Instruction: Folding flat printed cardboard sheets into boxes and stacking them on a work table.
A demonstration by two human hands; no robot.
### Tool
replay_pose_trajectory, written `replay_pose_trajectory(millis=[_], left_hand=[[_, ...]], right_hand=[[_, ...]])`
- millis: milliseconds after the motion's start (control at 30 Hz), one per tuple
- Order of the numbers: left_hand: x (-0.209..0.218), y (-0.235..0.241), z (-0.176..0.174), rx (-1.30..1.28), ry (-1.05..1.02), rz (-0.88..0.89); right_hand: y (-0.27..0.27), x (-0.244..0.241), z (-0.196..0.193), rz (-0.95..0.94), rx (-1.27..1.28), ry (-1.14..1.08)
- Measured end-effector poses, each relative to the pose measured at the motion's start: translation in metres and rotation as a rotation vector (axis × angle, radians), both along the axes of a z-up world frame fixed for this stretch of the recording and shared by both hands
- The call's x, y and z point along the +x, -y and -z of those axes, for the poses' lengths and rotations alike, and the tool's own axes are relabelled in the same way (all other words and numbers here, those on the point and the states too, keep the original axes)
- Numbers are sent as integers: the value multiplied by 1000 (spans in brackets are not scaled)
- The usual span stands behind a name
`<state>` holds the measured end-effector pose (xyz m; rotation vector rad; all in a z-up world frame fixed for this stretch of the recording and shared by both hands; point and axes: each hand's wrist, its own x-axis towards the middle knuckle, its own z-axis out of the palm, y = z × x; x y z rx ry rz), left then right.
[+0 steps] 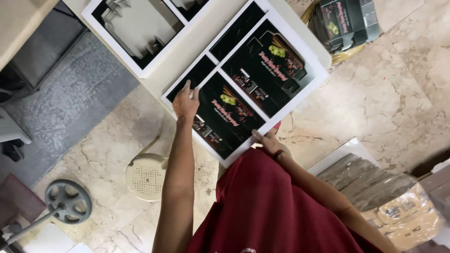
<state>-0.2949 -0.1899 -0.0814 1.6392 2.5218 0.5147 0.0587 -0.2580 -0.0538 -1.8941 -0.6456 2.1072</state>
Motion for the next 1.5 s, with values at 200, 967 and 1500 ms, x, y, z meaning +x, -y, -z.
replay_pose_trajectory(millis=[200,967,1500], left_hand=[[-28,-3,-20,-368,288,58],[129,80,-96,-1028,30,617],[140,53,-106,-967,3,680]], right_hand=[[19,-47,-27,354,61,125],[110,-92,-83,371,-86,-396],[54,-66,-65,130,-103,-67]])
